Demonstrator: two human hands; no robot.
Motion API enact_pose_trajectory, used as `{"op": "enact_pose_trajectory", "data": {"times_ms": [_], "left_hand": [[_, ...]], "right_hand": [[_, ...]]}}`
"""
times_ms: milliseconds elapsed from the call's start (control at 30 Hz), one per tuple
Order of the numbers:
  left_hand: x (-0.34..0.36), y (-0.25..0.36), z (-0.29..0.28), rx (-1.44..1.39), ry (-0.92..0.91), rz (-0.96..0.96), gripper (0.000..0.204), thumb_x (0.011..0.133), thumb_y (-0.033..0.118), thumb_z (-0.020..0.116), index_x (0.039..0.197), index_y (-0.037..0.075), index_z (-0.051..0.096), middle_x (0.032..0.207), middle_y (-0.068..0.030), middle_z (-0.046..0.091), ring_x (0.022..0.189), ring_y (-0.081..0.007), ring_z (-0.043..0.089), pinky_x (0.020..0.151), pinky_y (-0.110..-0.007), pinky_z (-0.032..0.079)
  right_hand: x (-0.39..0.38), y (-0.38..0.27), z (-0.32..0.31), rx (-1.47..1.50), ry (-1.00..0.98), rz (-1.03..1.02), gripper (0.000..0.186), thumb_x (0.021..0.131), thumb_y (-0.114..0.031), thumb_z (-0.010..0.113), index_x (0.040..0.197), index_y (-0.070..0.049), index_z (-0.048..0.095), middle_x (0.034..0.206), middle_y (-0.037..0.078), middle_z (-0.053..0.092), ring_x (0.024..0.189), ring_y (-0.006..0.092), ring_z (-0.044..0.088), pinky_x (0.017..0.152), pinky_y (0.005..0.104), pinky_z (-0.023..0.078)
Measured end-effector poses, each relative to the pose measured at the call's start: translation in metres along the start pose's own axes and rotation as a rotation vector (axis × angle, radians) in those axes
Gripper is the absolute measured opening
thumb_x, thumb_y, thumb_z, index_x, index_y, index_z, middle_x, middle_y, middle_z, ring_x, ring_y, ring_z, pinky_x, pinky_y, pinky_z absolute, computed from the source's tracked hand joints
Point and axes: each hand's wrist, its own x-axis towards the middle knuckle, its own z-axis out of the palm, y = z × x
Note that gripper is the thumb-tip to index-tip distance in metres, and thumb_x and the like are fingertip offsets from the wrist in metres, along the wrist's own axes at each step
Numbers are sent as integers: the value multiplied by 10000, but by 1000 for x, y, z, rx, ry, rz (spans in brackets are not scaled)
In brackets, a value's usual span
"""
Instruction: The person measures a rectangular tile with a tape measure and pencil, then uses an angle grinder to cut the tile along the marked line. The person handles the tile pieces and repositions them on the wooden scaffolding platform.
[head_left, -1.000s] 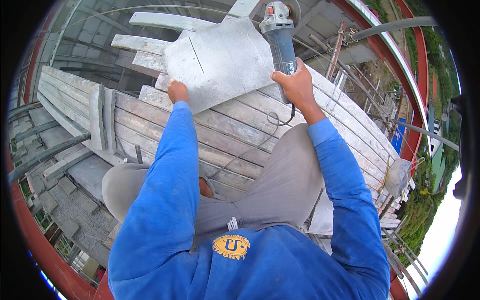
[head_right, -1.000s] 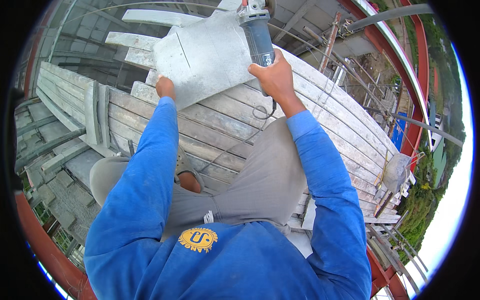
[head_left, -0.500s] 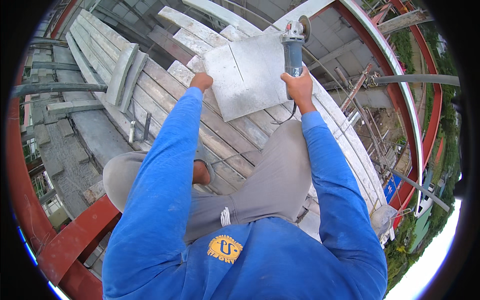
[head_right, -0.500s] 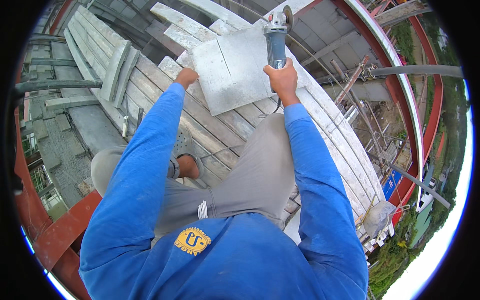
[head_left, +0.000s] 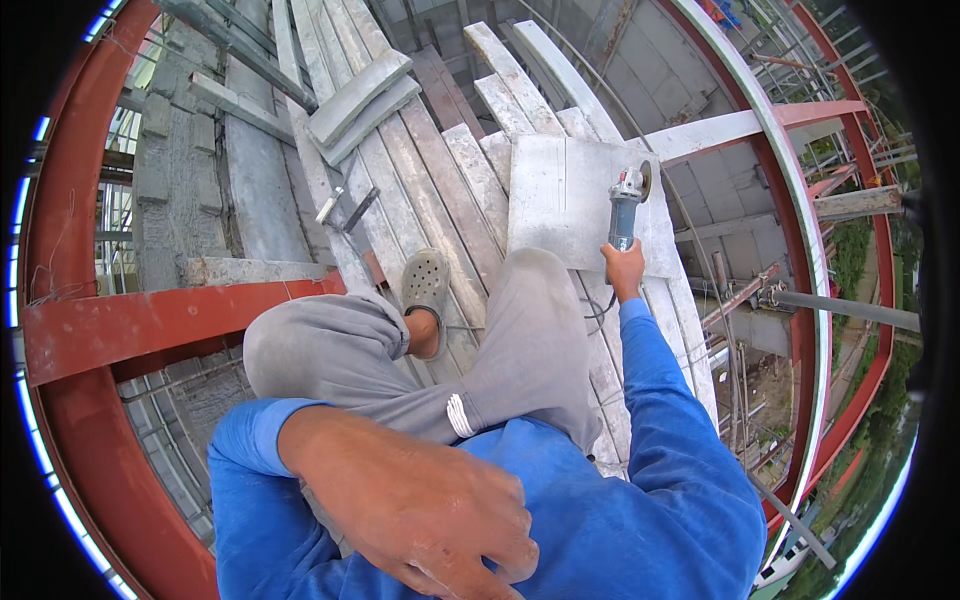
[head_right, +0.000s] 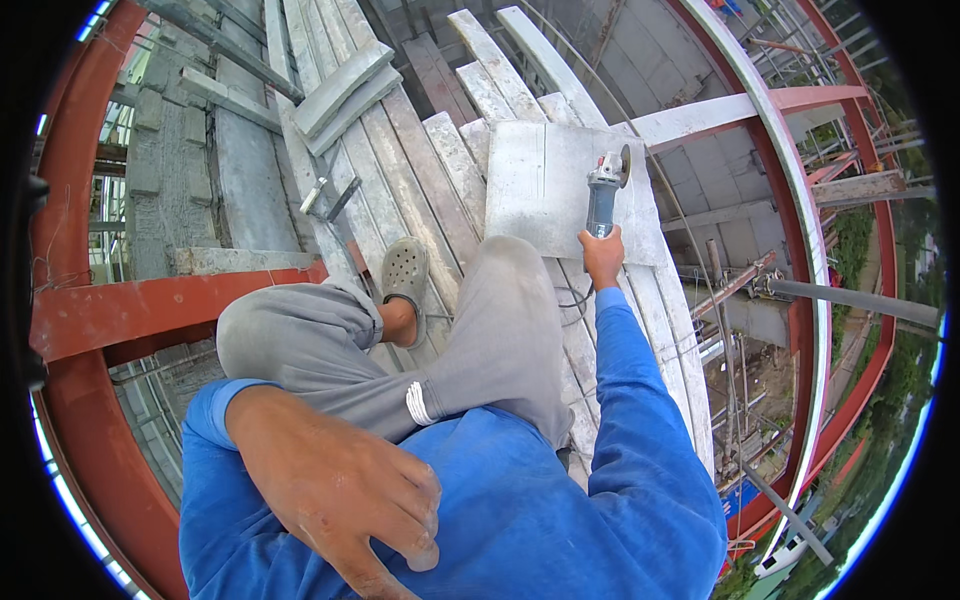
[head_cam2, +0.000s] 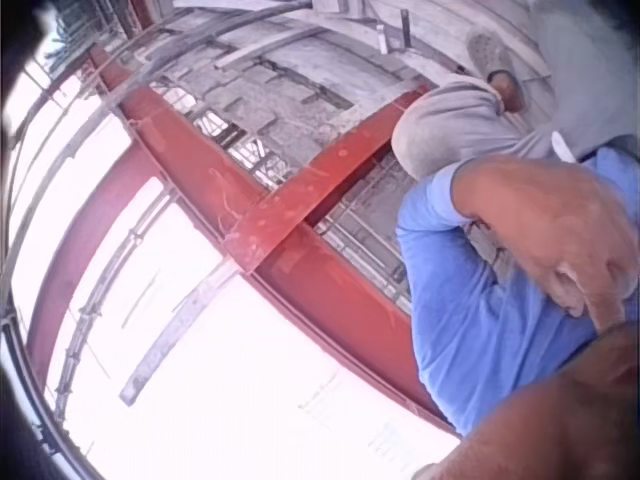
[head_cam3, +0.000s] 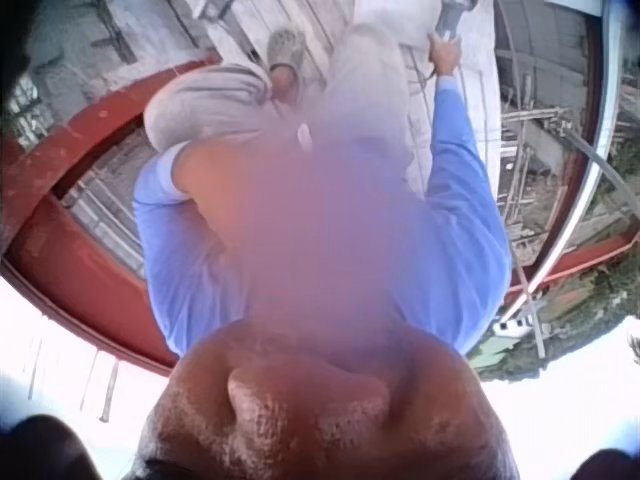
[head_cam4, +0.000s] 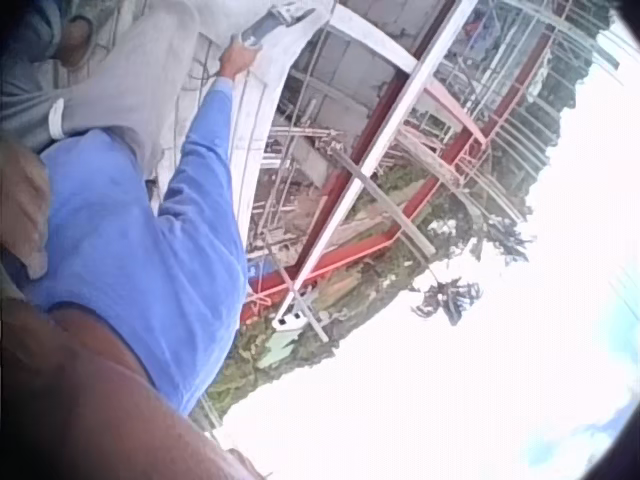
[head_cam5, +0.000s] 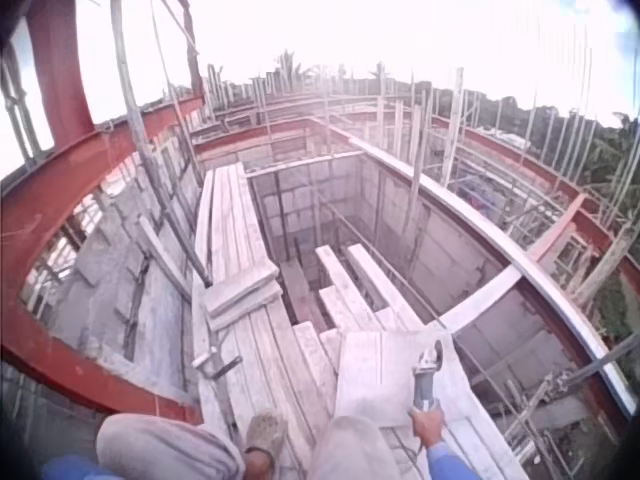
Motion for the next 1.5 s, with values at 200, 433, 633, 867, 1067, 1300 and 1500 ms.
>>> {"op": "enact_pose_trajectory", "data": {"times_ms": [200,433,633,867,1067,1300,1500], "left_hand": [[-10,8,24,393,444,65,247,1006,72,703,1246,17,684,976,-124,691,871,-304,714,873,-492,546],[-12,5,59,303,1345,304,144,981,120,770,917,16,695,907,-164,735,758,-290,716,714,-448,545],[20,-13,74,270,1047,93,151,988,145,761,942,16,698,926,-164,737,785,-291,718,735,-447,546],[23,-32,76,110,841,72,167,995,174,749,972,15,702,948,-163,740,817,-293,719,760,-446,548],[25,-41,76,22,838,91,187,1002,199,739,998,15,706,967,-163,742,845,-294,720,781,-445,550],[34,-58,79,22,885,98,215,1010,228,728,1028,15,710,989,-163,745,877,-296,721,806,-444,552],[37,-61,76,22,883,98,242,1017,253,718,1053,15,714,1008,-163,748,904,-297,722,827,-443,553]], "right_hand": [[-33,5,13,22,-69,17,521,746,-334,839,1111,-4,669,959,223,769,878,414,757,843,504,578],[-41,-3,37,30,-126,-71,532,744,-374,837,1097,-5,689,957,215,770,882,392,757,853,483,581],[-49,-15,23,68,-180,-103,493,767,-376,847,1042,6,702,917,179,766,837,337,749,827,448,576],[-34,16,-10,8,-92,-56,509,754,-368,853,1059,15,714,925,176,773,821,309,746,800,420,581],[-40,21,-11,50,-60,-9,473,757,-324,876,1053,8,716,893,130,764,771,249,724,764,396,573],[-41,20,2,106,-92,13,500,742,-343,864,1061,5,700,919,169,771,815,307,751,805,422,585],[-39,15,5,137,-107,-21,483,755,-335,862,1059,2,697,914,170,770,806,309,748,799,425,583]]}}
